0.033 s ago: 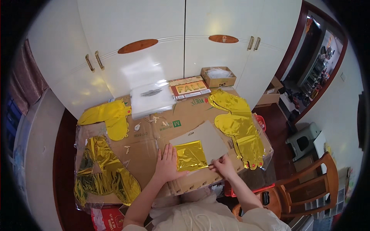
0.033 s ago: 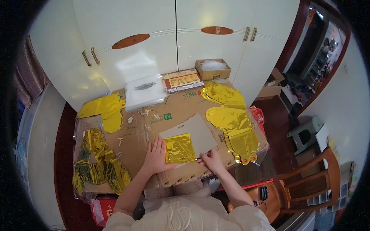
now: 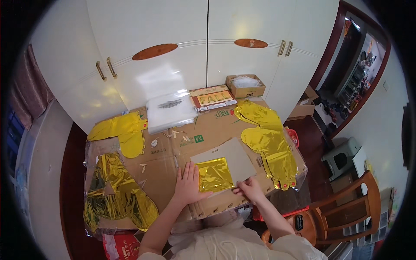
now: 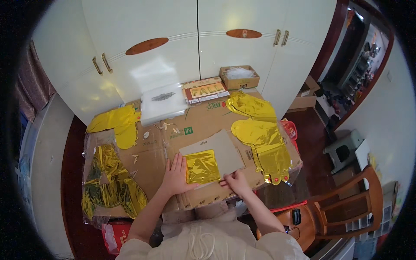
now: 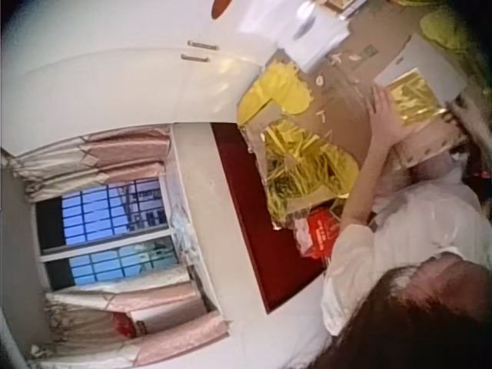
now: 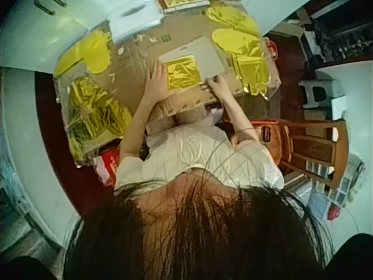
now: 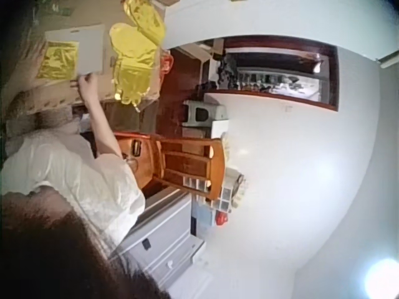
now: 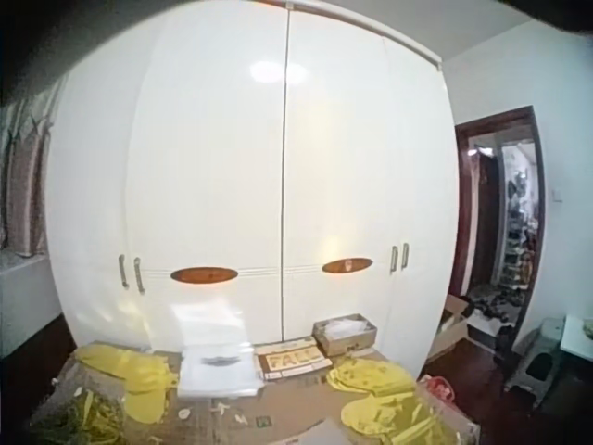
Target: Folding gold foil balloons on a cardboard surface.
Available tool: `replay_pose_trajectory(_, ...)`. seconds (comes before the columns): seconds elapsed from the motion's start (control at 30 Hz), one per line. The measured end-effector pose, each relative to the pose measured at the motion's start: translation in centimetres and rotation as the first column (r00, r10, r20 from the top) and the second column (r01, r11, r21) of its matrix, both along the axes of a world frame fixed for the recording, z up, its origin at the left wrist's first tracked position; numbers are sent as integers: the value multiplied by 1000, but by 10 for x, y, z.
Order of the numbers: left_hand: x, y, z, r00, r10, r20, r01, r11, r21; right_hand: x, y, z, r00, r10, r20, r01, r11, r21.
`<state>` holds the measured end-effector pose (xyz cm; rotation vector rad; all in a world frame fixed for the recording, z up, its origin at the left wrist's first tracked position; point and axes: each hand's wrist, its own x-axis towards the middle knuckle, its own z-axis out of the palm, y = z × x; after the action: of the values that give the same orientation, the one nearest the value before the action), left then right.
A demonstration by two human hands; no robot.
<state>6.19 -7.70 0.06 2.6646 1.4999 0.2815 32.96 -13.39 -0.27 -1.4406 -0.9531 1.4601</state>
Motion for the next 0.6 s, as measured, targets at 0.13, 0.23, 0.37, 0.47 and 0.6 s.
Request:
replay_pose_trajectory(0.13, -2, -1, -5, 1000, 12, 8, -11, 1000, -13, 5, -9, 44, 897, 393, 200, -324, 895, -305)
replay_pose_trajectory(0.23, -1, 1, -2, 1000, 8, 19, -8, 1000, -13, 41, 6, 41, 702, 336, 627, -434, 901, 4)
replay_pose_trajectory(0.37, 7, 1, 3, 1000, 4, -21, -6, 998, -64, 57, 27, 17, 294, -195, 936, -644, 683, 345)
replay_pose_trajectory(0.47, 13, -2, 2, 1000, 13, 17, -12, 997, -81, 51, 22, 4, 213, -193, 958, -679, 676, 287)
replay_pose_trajectory(0.6, 32, -4, -4, 999, 12, 45, -11, 1000, -19, 33, 14, 5, 213, -148, 966, -612, 750, 250)
